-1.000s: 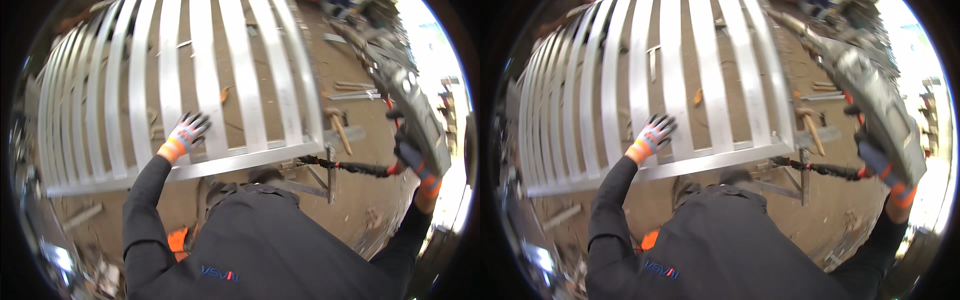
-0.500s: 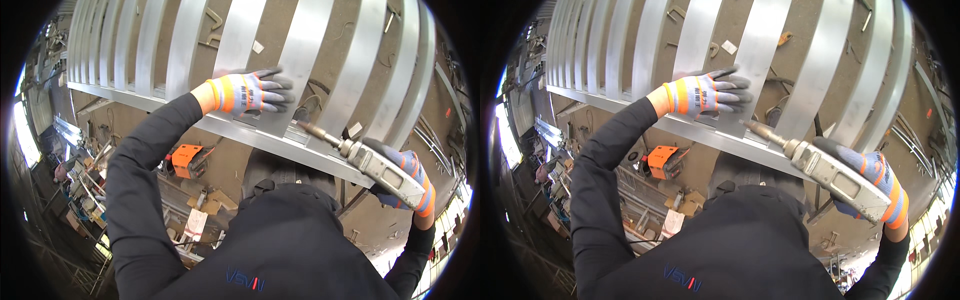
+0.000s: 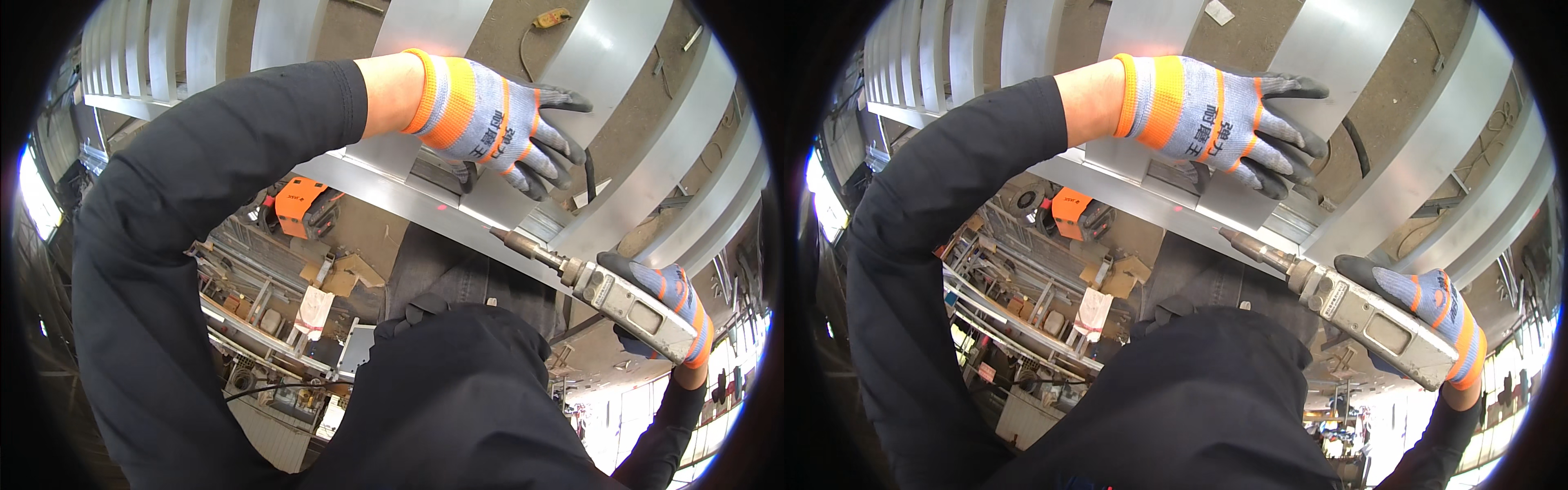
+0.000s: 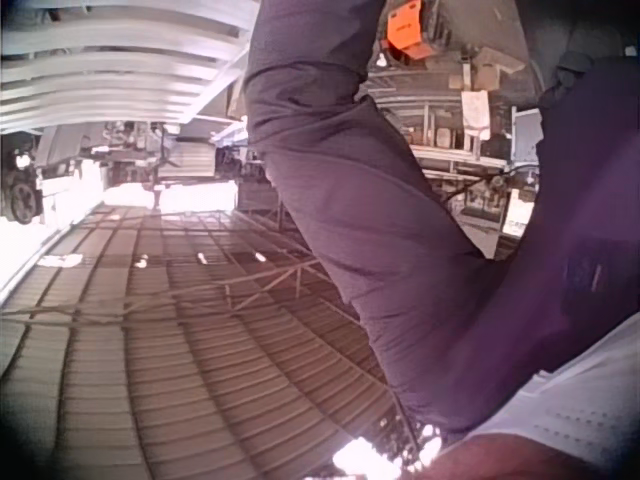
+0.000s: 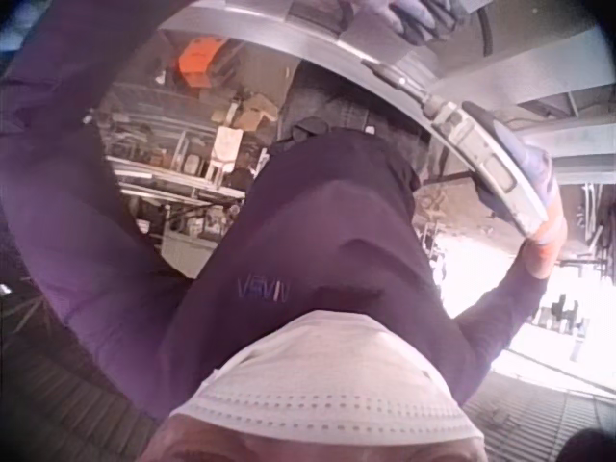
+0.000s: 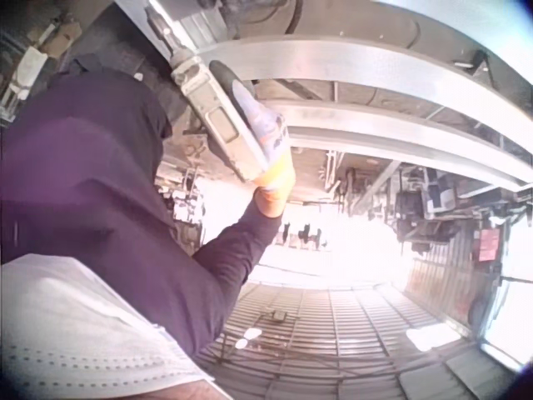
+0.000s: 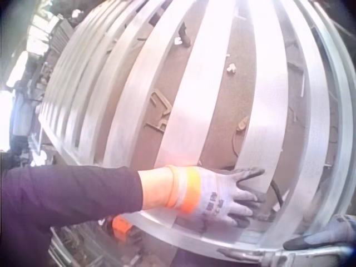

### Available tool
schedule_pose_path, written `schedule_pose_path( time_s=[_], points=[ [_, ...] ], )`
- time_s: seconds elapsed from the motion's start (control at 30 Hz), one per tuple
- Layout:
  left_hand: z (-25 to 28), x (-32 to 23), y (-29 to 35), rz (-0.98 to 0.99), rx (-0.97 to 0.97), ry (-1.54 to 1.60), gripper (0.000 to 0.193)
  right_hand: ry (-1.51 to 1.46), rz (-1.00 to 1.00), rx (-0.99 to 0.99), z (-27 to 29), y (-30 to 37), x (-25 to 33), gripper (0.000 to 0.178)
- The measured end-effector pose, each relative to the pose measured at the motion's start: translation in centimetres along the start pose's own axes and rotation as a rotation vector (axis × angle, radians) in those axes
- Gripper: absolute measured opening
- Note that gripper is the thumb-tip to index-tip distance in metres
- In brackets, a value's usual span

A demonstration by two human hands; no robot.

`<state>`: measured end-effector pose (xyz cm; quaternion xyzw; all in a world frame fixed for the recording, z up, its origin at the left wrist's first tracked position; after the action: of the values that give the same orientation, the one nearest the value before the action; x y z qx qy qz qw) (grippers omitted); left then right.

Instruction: The person welds a metal frame using a handheld welding torch, moving along seams to join metal pieces. The person repositions the frame multiple times to access different sections and continues welding until the end of the clip.

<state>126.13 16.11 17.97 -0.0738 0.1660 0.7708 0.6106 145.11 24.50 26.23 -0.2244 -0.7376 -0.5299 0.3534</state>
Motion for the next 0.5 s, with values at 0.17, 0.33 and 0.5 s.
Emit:
schedule_pose_path(
  time_s=[0.17,0.33,0.5],
  points=[
    [-0.9,0.2,-0.1,-0.023,0.034,0.009,0.068,0.046,0.004,-0.016,0.1,-1.1,-0.5,0.079],
    [-2.9,0.4,-0.8,-0.01,-0.112,0.04,0.06,0.08,-0.006,-0.011,0.1,-2.2,-1.1,0.082],
    [-3.8,0.1,-1.3,0.0,-0.303,0.04,0.057,-0.088,-0.116,0.037,-0.8,-1.5,-2.0,0.08]
  ],
)
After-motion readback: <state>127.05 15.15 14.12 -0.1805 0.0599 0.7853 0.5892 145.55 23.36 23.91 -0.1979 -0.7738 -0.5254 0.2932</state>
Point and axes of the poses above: each hand's wrist, its own y-axis away from the middle knuckle, its own z-axis out of the back of the hand, x = y × z, the point moved 10 cm from there along -y, towards the middle knuckle, and after that the axes turned 12 degrees about x, right-handed, at the moved point
